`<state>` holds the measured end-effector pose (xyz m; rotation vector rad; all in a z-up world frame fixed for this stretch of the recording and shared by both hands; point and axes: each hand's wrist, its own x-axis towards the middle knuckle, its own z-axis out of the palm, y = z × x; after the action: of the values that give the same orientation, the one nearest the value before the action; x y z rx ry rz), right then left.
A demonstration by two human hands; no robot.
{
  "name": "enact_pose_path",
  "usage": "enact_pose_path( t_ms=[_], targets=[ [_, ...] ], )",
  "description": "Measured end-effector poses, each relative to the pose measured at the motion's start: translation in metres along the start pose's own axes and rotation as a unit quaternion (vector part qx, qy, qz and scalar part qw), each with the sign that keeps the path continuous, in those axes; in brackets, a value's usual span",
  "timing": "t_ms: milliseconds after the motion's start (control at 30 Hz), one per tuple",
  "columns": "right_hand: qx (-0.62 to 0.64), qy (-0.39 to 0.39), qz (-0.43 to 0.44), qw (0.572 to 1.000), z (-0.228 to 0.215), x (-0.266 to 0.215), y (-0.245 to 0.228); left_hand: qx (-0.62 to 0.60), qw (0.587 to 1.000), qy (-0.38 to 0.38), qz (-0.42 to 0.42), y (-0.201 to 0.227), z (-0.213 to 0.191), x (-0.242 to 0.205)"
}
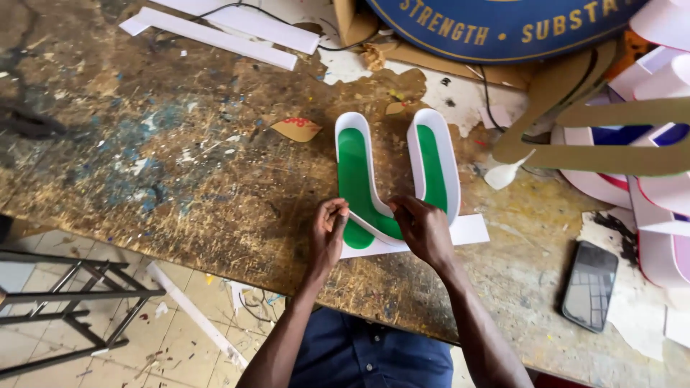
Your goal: The person assembles a large green and white letter U on a workbench. They apply glue to the edges of the letter and attach white foam strips to the sides, pressing them firmly to secure the bond.
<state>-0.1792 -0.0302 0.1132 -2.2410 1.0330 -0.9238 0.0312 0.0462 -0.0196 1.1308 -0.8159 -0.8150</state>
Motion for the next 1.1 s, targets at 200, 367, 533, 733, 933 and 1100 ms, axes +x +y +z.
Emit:
enact_pose_path(
  t_ms=[200,367,533,733,933,1100],
  targets=[
    [-0.076,-0.056,-0.064,0.993,0.015,0.037,-0.03,-0.05,0.998,0.021,-0.037,-0.016,0.0,0.005],
    [-0.159,-0.142,-0.095,0.972,0.025,0.068,-0.022,-0.016,0.997,0.006,-0.07,0.004,-0.025,0.059],
    [-0.212,-0.107,-0.178,0.955,0.046,0.144,0.001,0.036,0.995,-0.082,-0.038,0.021,-0.012,0.159],
    [-0.222,-0.098,-0.186,0.952,0.097,0.222,0.038,0.266,0.946,-0.039,0.183,0.03,-0.012,0.317],
    [-0.292,-0.096,-0.194,0.932,0.13,0.219,0.073,0.509,0.844,-0.014,0.17,-0.031,-0.033,0.473],
    [-0.285,-0.128,-0.169,0.935,0.129,0.221,0.073,0.685,0.718,0.054,0.114,-0.042,-0.016,0.496]
  ],
)
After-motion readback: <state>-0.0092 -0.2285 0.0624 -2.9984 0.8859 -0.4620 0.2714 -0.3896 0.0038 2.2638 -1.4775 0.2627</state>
